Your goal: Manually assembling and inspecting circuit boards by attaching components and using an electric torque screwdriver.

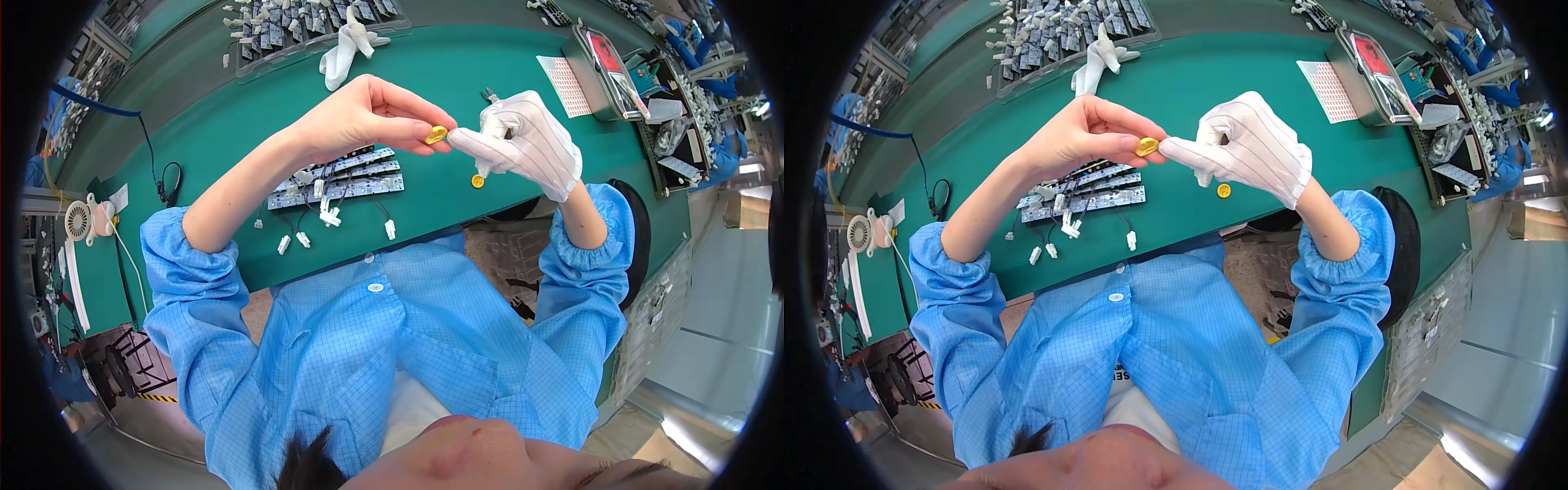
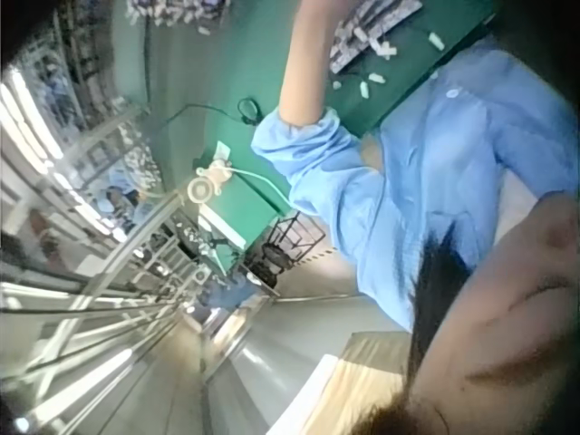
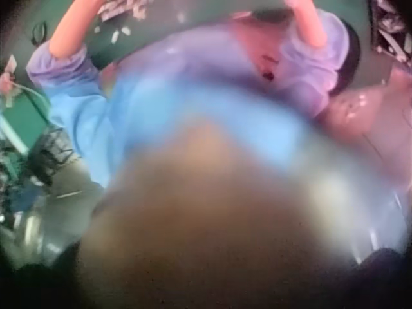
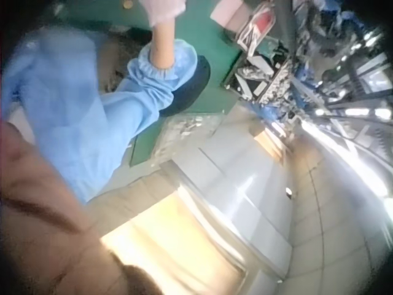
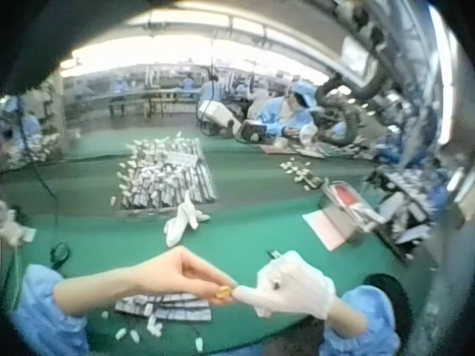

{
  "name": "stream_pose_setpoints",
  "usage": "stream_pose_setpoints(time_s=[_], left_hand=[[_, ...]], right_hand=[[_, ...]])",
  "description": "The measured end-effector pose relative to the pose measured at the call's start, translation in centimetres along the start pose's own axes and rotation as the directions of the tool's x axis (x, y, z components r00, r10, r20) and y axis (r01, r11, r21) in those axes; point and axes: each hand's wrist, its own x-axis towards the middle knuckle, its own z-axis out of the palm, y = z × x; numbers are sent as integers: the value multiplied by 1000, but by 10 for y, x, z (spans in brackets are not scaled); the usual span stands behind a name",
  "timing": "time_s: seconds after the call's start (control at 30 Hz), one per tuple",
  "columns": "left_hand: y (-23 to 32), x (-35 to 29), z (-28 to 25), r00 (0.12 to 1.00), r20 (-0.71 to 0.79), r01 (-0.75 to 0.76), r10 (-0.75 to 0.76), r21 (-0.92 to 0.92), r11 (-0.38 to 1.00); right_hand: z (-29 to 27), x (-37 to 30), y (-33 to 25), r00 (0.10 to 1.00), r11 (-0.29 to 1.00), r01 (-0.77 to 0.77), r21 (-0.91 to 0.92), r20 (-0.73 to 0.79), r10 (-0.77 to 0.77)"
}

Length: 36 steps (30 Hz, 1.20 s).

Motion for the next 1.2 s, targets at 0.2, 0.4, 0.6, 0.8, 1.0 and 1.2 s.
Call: stream_pose_setpoints(time_s=[0.2, 0.4, 0.6, 0.8, 1.0, 1.2], left_hand=[[-15, 11, -6, 998, 2, -59, 59, 25, 998], [-72, 60, -10, 944, 295, -299, 150, 954, 2], [-62, 79, 7, 888, 378, -402, 260, 915, 43], [-101, 110, 48, 905, 405, -424, 128, 878, 221], [-75, 101, 25, 957, 288, -262, 37, 800, 540], [-10, 25, 18, 993, -15, 113, -116, -130, 985]], right_hand=[[-3, -1, 3, 999, 988, 40, -152, 21, -38], [-1, -12, 23, 996, 925, 93, -368, 46, -82], [-14, -24, 16, 999, 947, -48, -317, -32, 41], [-13, -24, 24, 990, 919, 83, -386, -73, -120], [-23, -34, 15, 985, 951, 117, -285, -91, -149], [-28, -42, 15, 910, 900, 413, -141, 18, -415]])
